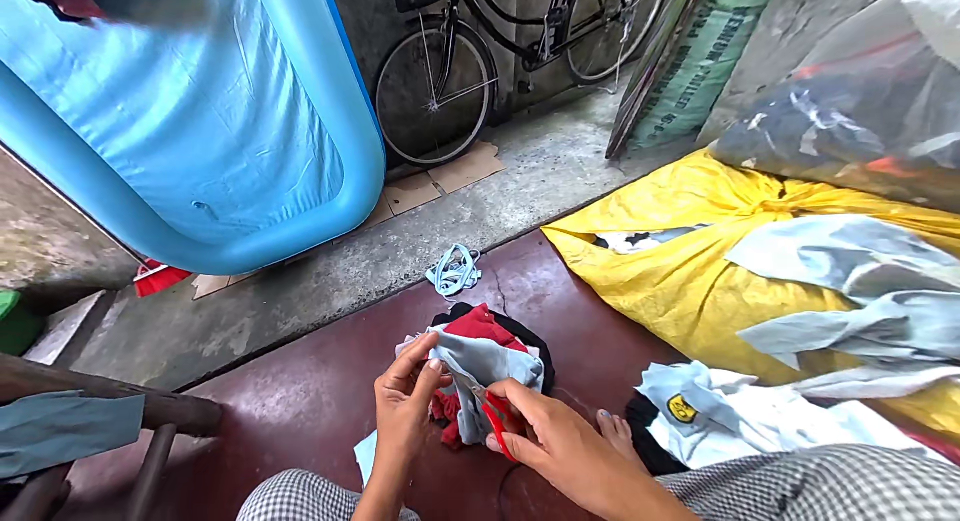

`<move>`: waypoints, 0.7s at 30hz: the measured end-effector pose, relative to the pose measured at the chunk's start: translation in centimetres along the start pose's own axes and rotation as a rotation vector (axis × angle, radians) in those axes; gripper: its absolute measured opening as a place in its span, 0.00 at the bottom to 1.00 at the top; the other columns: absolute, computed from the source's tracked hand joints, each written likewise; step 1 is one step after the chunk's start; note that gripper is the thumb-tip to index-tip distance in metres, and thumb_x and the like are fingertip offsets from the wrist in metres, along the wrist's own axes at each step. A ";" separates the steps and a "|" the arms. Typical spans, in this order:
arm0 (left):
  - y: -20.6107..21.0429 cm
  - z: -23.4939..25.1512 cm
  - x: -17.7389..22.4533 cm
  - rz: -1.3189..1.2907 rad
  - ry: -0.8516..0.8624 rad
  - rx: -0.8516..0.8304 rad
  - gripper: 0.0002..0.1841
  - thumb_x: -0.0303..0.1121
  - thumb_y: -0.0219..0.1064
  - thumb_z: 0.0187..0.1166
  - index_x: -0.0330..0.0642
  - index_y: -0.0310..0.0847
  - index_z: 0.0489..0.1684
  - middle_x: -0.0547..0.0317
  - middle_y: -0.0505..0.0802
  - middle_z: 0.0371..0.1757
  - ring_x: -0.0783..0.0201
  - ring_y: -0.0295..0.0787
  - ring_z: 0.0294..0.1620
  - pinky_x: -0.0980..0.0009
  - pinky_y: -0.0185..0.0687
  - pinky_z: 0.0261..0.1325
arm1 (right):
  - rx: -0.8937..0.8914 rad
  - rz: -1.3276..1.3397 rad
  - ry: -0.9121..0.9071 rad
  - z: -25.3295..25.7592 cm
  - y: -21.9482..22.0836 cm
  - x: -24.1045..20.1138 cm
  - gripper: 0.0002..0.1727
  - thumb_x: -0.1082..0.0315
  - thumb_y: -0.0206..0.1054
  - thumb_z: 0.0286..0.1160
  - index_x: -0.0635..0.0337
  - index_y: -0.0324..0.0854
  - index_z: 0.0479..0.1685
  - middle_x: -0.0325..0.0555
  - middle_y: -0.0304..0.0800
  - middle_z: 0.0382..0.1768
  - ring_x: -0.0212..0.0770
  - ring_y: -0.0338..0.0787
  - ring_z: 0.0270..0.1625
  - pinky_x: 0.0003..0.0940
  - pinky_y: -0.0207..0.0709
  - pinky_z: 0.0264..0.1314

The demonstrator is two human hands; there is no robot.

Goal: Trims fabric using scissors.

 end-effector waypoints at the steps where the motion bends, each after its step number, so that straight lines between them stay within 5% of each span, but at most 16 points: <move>1: 0.1 0.0 0.0 -0.015 -0.020 0.014 0.18 0.19 0.64 0.79 0.29 0.84 0.67 0.40 0.91 0.61 0.55 0.94 0.46 0.60 0.92 0.54 | -0.014 0.012 0.008 0.0 0.0 0.0 0.25 0.50 0.68 0.77 0.52 0.78 0.70 0.46 0.89 0.50 0.45 0.90 0.52 0.50 0.84 0.56; 8: 0.4 -0.1 0.4 -0.162 -0.093 0.022 0.22 0.19 0.65 0.77 0.32 0.82 0.72 0.37 0.90 0.62 0.54 0.94 0.45 0.57 0.92 0.54 | -0.123 0.282 0.023 0.1 0.1 -0.6 0.32 0.47 0.73 0.74 0.51 0.73 0.74 0.39 0.86 0.43 0.34 0.86 0.39 0.33 0.82 0.41; 12: 0.4 -0.2 0.0 -0.066 -0.023 -0.013 0.30 0.18 0.76 0.66 0.37 0.82 0.74 0.41 0.86 0.70 0.54 0.94 0.44 0.56 0.93 0.54 | -0.120 0.274 0.024 0.3 0.2 -1.0 0.33 0.47 0.73 0.73 0.51 0.72 0.74 0.40 0.86 0.46 0.34 0.87 0.42 0.33 0.83 0.43; 21: 0.2 -0.4 0.2 -0.018 0.044 -0.070 0.37 0.18 0.77 0.64 0.40 0.76 0.81 0.43 0.80 0.78 0.59 0.92 0.39 0.62 0.93 0.49 | -0.131 0.364 -0.013 0.3 0.9 -1.3 0.35 0.45 0.73 0.74 0.53 0.71 0.75 0.41 0.85 0.44 0.32 0.84 0.36 0.31 0.81 0.37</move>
Point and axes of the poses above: each hand's wrist, its own z-axis towards the middle knuckle, its own y-axis out of the palm, x = y × z, the point moved 1 cm from there along z, towards the middle knuckle
